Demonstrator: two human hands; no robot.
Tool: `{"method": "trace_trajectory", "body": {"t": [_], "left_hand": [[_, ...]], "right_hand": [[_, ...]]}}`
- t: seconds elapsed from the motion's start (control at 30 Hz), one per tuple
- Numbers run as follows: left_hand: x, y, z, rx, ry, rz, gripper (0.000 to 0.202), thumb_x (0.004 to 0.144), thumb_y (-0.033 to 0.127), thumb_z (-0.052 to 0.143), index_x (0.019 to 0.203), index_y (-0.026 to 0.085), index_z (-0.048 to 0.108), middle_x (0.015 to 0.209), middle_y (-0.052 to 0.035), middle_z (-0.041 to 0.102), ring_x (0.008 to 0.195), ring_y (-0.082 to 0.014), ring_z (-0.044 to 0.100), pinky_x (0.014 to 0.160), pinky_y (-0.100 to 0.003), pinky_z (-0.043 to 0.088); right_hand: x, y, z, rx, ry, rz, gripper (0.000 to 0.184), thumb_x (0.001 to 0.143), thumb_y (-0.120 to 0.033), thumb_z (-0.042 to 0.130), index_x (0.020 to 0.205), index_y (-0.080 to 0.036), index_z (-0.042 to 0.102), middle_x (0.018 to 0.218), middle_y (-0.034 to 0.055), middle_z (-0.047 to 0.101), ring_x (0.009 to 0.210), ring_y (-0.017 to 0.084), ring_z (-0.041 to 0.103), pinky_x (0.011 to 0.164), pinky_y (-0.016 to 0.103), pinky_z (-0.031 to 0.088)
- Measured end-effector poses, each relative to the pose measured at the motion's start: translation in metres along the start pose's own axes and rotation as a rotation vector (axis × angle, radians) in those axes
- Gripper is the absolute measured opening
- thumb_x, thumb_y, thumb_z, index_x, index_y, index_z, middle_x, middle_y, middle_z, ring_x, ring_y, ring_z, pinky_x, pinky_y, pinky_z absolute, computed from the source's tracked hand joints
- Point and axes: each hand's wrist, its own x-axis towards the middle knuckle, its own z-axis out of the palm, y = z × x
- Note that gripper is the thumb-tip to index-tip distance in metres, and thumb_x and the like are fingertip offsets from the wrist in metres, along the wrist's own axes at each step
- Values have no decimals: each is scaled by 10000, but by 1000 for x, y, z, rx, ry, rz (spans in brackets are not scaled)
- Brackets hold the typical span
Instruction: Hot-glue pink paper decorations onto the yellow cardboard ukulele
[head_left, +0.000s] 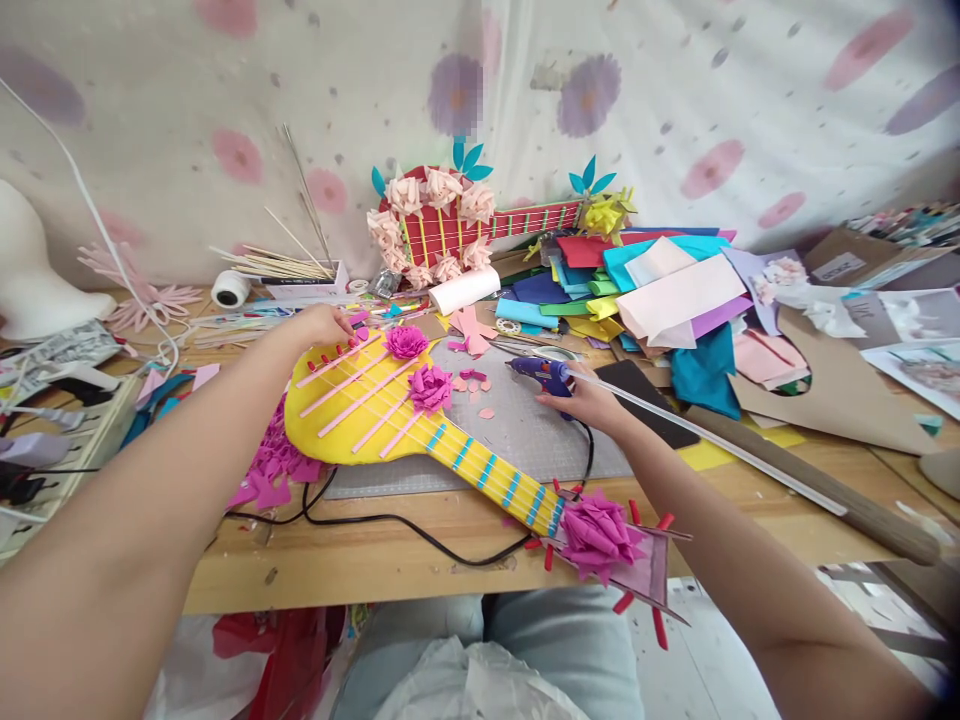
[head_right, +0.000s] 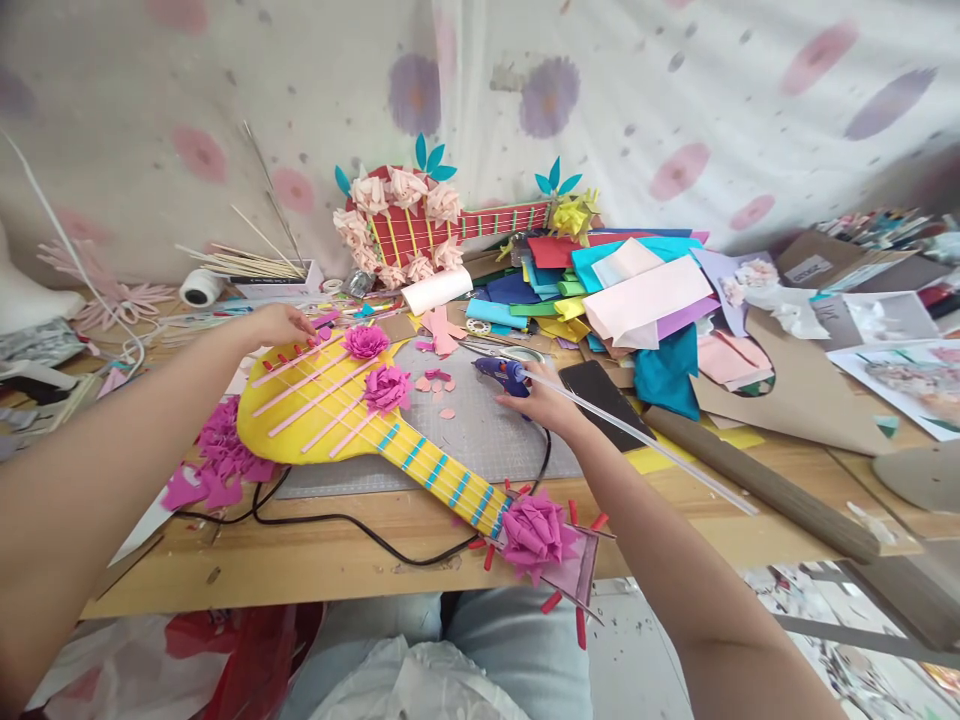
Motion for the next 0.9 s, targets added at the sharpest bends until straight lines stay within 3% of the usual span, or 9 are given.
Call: {"method": "trace_trajectory", "body": {"t": [0.1, 0.2, 0.4, 0.57, 0.67, 0.73, 0.8, 0.9], "left_hand": [[2, 1, 3, 227, -55, 12, 53, 588, 134, 609, 616, 176, 625, 598, -41, 621, 690, -214, 619, 510, -242, 427], [0, 0, 4, 274, -89, 31, 82, 623, 132, 578, 666, 181, 627, 609, -28, 623, 625, -194, 606, 495, -243, 415], [-2, -9, 2, 241, 58, 160, 87, 653, 242, 634, 704, 199, 579, 689, -7, 632, 674, -176, 616, 562, -235, 438], [-21, -12, -1, -12, 297, 274, 242, 677, 273, 647, 892, 195, 568, 831, -16, 642, 779, -159, 608, 659, -239, 462], [-48, -12, 12, -281, 332, 302, 295, 663, 293, 672, 913, 186, 558, 790, -15, 639, 732, -152, 608, 658, -259, 473], [-65, -15, 26, -406, 246, 262, 323, 612, 300, 715, 868, 188, 552, 691, 7, 621, 659, -151, 610, 614, -264, 475], [-77, -19, 39, -482, 86, 206, 358, 571, 299, 745, 844, 190, 541, 650, 12, 622, 618, -166, 622, 562, -267, 478], [-84, -24, 52, -536, -14, 147, 385, 528, 279, 777, 815, 190, 537, 657, -5, 648, 612, -183, 644, 537, -266, 487]], "right_hand": [[4, -2, 4, 21, -31, -4, 554, 693, -550, 622, 1107, -187, 566, 1089, 113, 572, 1023, 288, 520, 850, 386, 419], [5, -3, 5, 45, -37, 26, 550, 712, -548, 606, 1127, -186, 581, 1101, 112, 576, 1008, 277, 534, 837, 373, 425], [6, -3, 5, 46, -55, 27, 568, 716, -536, 603, 1146, -166, 582, 1084, 110, 583, 982, 260, 540, 829, 350, 428], [6, -3, 4, -1, -47, 3, 512, 719, -539, 592, 1083, -179, 597, 1033, 104, 590, 982, 265, 536, 846, 352, 417], [2, -7, 0, -103, -13, 14, 477, 698, -539, 602, 1008, -177, 582, 1031, 114, 576, 1000, 274, 516, 839, 354, 410], [-4, -11, -6, -223, 5, 72, 440, 678, -542, 608, 920, -177, 565, 989, 117, 574, 971, 279, 517, 797, 352, 410], [-11, -15, -15, -365, -6, 122, 413, 665, -558, 605, 824, -182, 538, 943, 120, 573, 943, 288, 520, 757, 347, 400], [-23, -25, -32, -478, -156, 175, 399, 674, -581, 580, 724, -197, 482, 811, 91, 576, 820, 259, 539, 652, 311, 370]]}}
